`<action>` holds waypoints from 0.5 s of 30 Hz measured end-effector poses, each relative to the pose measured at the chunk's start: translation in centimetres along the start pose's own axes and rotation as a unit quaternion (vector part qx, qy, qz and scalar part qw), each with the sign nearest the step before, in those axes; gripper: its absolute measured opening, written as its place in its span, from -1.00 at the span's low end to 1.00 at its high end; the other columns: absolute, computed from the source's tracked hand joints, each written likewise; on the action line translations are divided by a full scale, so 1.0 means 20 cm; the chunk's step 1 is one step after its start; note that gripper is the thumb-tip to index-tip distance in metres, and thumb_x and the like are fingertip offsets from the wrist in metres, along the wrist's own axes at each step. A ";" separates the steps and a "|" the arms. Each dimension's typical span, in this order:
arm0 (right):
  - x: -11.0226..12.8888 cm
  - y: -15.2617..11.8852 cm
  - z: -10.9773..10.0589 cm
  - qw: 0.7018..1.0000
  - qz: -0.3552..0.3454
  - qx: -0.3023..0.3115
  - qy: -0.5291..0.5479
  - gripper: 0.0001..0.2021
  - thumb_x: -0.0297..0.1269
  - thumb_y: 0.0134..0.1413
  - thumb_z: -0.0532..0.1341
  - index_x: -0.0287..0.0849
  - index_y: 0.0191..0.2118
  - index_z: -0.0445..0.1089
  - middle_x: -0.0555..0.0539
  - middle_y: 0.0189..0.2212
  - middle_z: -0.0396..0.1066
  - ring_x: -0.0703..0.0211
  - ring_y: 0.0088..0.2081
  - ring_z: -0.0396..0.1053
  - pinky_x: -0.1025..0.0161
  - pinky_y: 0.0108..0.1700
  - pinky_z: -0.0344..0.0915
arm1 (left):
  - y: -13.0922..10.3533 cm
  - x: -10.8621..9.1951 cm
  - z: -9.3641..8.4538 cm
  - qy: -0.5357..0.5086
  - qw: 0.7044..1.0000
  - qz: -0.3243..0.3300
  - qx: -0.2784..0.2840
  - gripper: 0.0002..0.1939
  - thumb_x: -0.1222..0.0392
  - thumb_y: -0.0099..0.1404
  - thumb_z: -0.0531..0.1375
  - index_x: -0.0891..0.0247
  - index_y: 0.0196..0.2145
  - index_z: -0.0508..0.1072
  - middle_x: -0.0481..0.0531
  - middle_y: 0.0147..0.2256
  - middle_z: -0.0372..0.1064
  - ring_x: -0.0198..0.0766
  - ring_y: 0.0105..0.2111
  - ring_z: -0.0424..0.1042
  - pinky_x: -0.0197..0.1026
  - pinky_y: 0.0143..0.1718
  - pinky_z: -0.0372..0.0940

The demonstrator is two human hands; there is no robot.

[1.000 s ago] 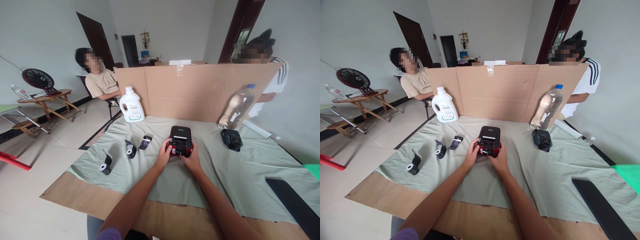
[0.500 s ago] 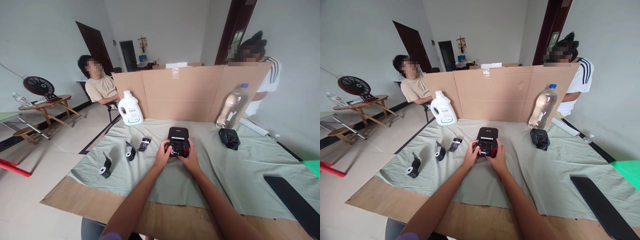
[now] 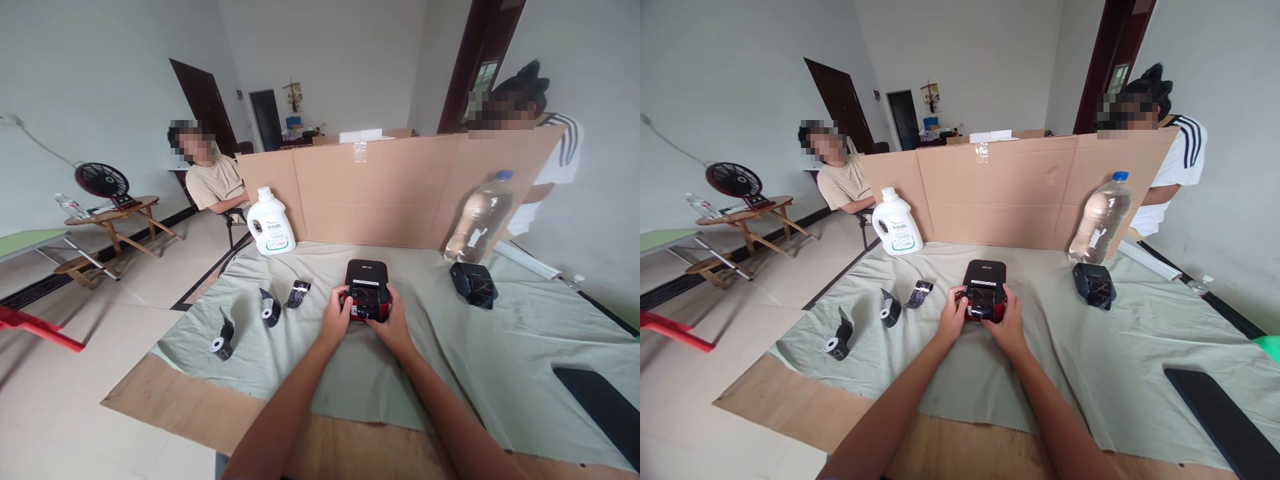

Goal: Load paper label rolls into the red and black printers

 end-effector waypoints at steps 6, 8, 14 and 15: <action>-0.01 0.00 0.00 1.000 -0.003 0.002 -0.002 -0.10 -0.15 -0.07 0.37 -0.11 0.36 -0.04 -0.26 0.10 0.21 -0.20 0.13 0.26 -0.16 0.13 0.29 | -0.01 -0.02 0.01 -0.006 1.000 0.011 -0.012 -0.71 0.08 0.45 0.04 0.19 0.07 0.29 0.14 0.02 0.41 -0.14 0.03 0.42 -0.04 0.10 0.27; -0.03 0.00 0.01 1.000 -0.003 0.001 0.003 -0.08 -0.14 -0.10 0.37 -0.05 0.36 -0.06 -0.24 0.13 0.19 -0.21 0.13 0.27 -0.19 0.12 0.31 | -0.01 -0.01 0.02 -0.015 1.000 0.007 -0.014 -0.72 0.10 0.46 0.04 0.19 0.07 0.29 0.13 0.01 0.42 -0.15 0.02 0.42 -0.05 0.09 0.27; -0.07 0.00 0.02 1.000 -0.016 -0.003 0.000 -0.07 -0.12 -0.09 0.37 0.00 0.37 -0.06 -0.24 0.16 0.20 -0.29 0.17 0.24 -0.25 0.12 0.30 | 0.00 0.00 0.03 -0.028 0.999 0.010 -0.021 -0.74 0.14 0.44 0.07 0.17 0.05 0.31 0.10 -0.01 0.42 -0.18 -0.02 0.44 -0.06 0.07 0.29; -0.07 0.00 0.02 1.000 -0.015 0.000 0.002 -0.07 -0.11 -0.09 0.38 0.02 0.37 -0.07 -0.24 0.17 0.19 -0.30 0.16 0.25 -0.26 0.11 0.30 | 0.00 0.00 0.03 -0.026 0.999 0.020 -0.028 -0.74 0.16 0.44 0.06 0.17 0.05 0.32 0.10 0.01 0.41 -0.17 0.01 0.42 -0.06 0.09 0.28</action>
Point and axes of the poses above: each hand's wrist, its own y-axis towards the middle knuckle, its own z-axis out of the palm, x = y × z, the point moved 3 cm from there along y, towards the middle knuckle
